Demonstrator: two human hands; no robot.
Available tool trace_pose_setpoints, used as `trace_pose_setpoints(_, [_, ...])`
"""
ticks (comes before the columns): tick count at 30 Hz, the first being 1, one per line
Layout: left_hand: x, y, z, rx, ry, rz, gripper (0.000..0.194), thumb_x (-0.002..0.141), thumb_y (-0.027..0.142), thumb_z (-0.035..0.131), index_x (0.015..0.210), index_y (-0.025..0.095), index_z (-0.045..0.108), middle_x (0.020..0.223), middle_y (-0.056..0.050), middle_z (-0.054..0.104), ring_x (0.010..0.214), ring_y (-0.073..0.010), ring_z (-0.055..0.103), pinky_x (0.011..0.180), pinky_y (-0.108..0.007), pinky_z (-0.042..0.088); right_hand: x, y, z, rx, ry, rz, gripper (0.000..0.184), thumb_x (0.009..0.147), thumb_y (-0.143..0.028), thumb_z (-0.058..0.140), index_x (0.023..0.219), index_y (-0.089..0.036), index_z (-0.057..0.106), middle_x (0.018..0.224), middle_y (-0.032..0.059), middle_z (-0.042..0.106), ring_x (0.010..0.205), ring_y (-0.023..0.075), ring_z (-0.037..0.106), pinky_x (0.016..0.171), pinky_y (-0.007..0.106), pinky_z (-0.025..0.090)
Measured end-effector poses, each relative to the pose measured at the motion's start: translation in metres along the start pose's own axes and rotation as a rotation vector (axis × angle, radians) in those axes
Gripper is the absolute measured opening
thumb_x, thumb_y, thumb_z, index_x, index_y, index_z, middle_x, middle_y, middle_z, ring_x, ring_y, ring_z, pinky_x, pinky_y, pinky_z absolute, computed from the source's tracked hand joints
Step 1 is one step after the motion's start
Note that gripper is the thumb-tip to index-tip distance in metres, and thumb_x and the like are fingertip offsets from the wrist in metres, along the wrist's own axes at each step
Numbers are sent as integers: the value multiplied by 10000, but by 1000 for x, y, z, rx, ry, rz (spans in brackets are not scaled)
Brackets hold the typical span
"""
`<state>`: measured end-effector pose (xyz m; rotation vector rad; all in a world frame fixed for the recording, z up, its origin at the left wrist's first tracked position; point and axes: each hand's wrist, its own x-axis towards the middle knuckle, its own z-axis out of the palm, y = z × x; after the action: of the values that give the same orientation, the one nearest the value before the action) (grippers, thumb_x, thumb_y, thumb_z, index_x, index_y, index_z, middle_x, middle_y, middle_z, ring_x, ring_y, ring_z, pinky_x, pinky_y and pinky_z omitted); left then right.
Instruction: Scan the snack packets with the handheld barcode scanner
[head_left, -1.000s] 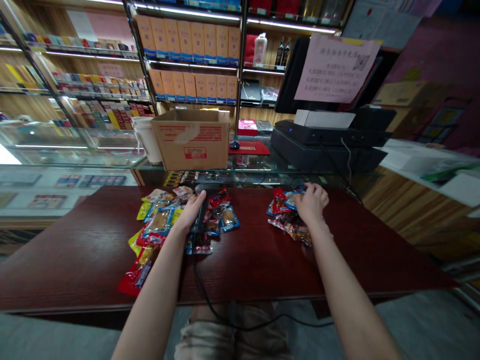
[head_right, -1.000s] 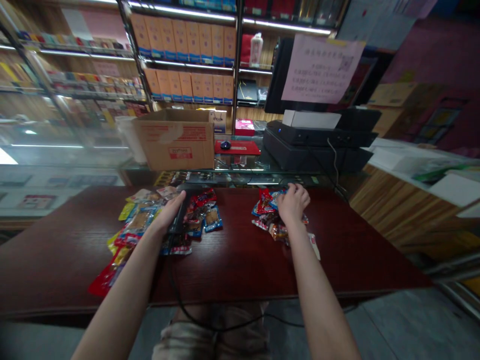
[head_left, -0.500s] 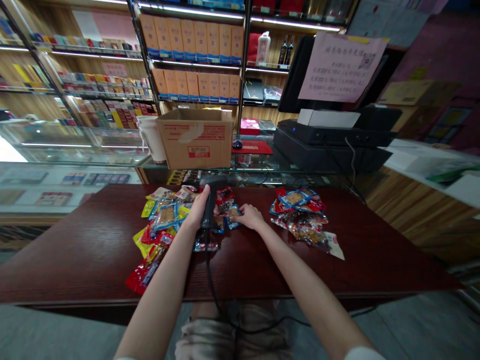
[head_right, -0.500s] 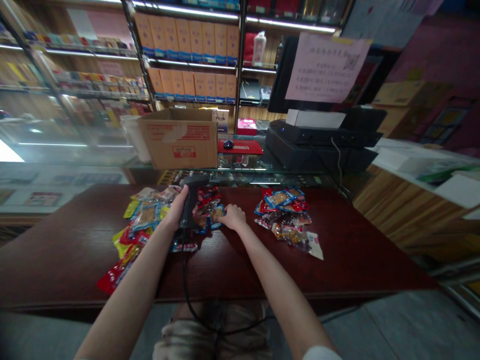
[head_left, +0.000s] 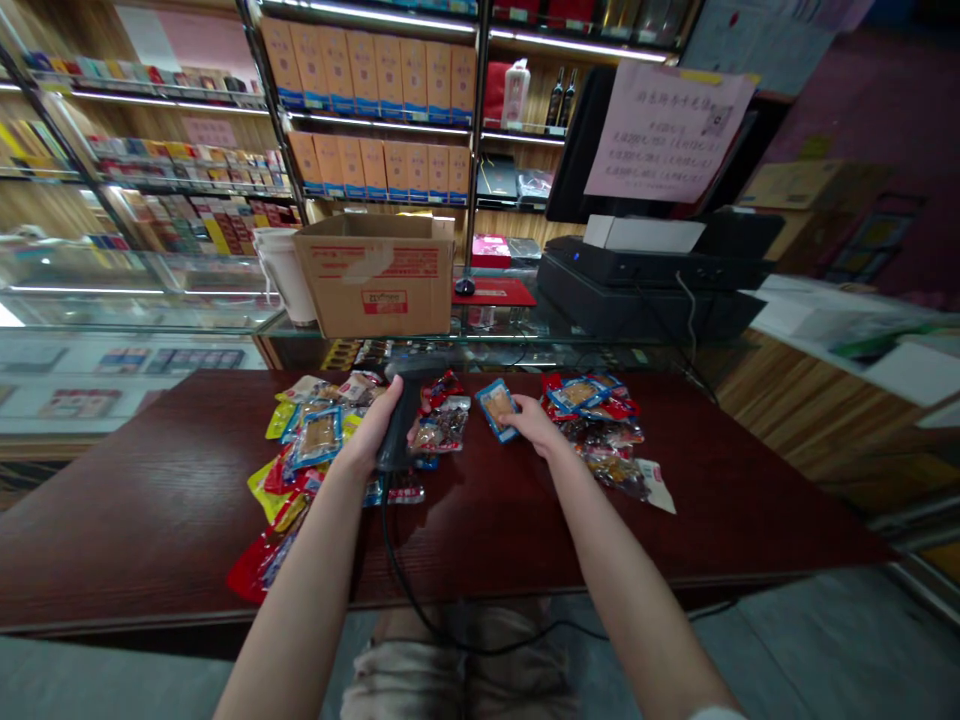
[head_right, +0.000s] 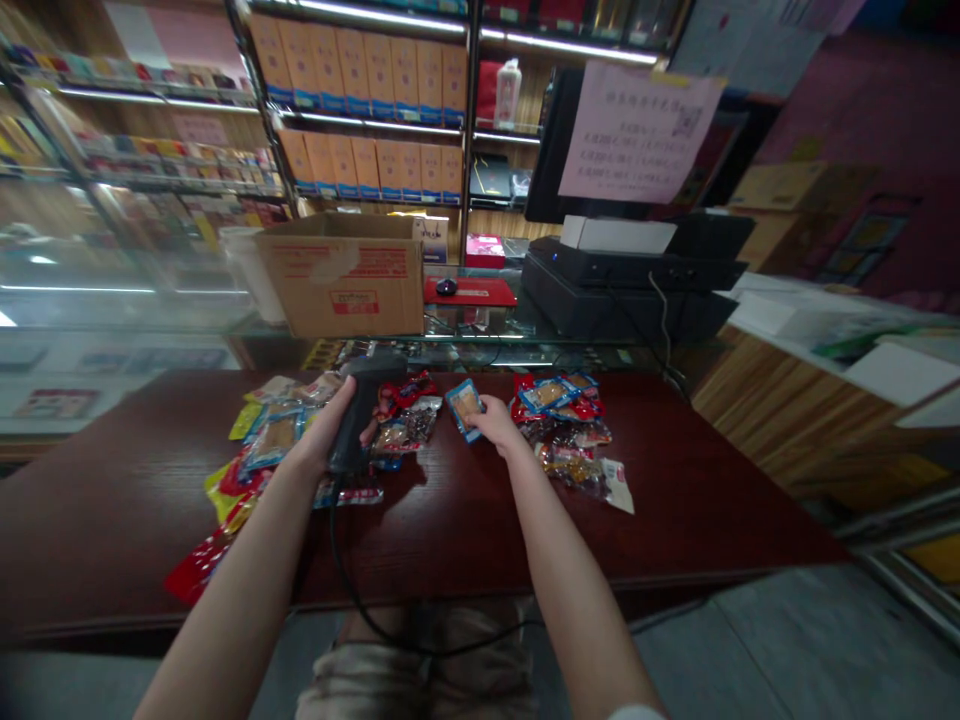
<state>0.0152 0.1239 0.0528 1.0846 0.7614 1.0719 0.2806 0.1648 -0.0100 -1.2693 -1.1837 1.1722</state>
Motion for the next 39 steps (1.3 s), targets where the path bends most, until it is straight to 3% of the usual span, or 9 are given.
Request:
trace_pose_setpoints(3, [-2, -3, 5, 44, -60, -38, 628, 803, 705, 504, 971, 116, 644, 456, 11, 506, 348, -110, 458, 334, -208, 336, -2, -14, -17, 187, 12, -14, 296, 561, -220, 711, 840, -222, 612, 774, -22, 690, 722, 177, 651, 636, 304, 530])
trace_pose_setpoints(5, [-3, -4, 9, 42, -101, -51, 616, 791, 695, 534, 991, 121, 636, 506, 4, 545, 356, -107, 464, 333, -209, 343, -4, -21, -21, 296, 22, -33, 271, 621, -272, 695, 874, -238, 601, 790, -23, 691, 768, 186, 669, 673, 324, 549])
trace_pose_setpoints(9, [-4, -7, 19, 69, -169, -79, 597, 763, 683, 585, 982, 128, 623, 674, -37, 640, 374, -87, 480, 343, -206, 360, -8, -28, -16, 408, 22, -56, 252, 682, -317, 663, 912, -244, 589, 834, -21, 693, 823, 187, 674, 726, 337, 564])
trace_pose_setpoints(15, [-6, -11, 33, 155, -154, -126, 600, 735, 695, 604, 888, 114, 626, 715, -55, 656, 373, -83, 495, 348, -207, 362, -11, -32, -4, 499, 50, -134, 229, 703, -333, 677, 893, -246, 585, 910, -9, 716, 927, 201, 670, 807, 357, 562])
trace_pose_setpoints(21, [-5, -14, 32, 112, -154, -98, 604, 738, 701, 595, 902, 120, 610, 790, -60, 670, 377, -76, 498, 352, -208, 366, -9, -28, -3, 524, 40, -162, 265, 655, -346, 734, 875, -241, 632, 879, -13, 714, 895, 190, 657, 823, 335, 542])
trace_pose_setpoints(24, [-3, -16, 28, 109, -162, -89, 628, 755, 722, 556, 899, 114, 620, 635, -32, 624, 375, -90, 492, 363, -207, 365, -7, -25, -3, 477, 47, -184, 265, 649, -365, 730, 865, -233, 653, 849, -12, 705, 856, 184, 642, 814, 326, 523])
trace_pose_setpoints(27, [-2, -16, 27, 122, -154, -86, 660, 778, 741, 501, 894, 105, 631, 490, -9, 548, 378, -110, 490, 377, -206, 365, -4, -22, -5, 325, 134, -251, 229, 669, -372, 700, 841, -226, 659, 870, -14, 697, 885, 170, 621, 834, 301, 491])
trace_pose_setpoints(33, [-5, -11, 29, 86, -153, -67, 646, 783, 729, 511, 927, 111, 632, 459, 11, 520, 368, -103, 460, 376, -203, 336, 0, -16, -11, 286, 211, -273, 187, 757, -406, 587, 865, -254, 605, 867, -21, 648, 838, 161, 597, 783, 330, 500])
trace_pose_setpoints(39, [-7, -10, 29, 78, -176, -43, 635, 771, 739, 515, 831, 115, 619, 522, -20, 569, 381, -99, 475, 393, -207, 358, -3, -24, -14, -230, 360, -734, 239, 865, -383, 502, 827, -218, 671, 906, 57, 633, 953, 214, 577, 915, 389, 449])
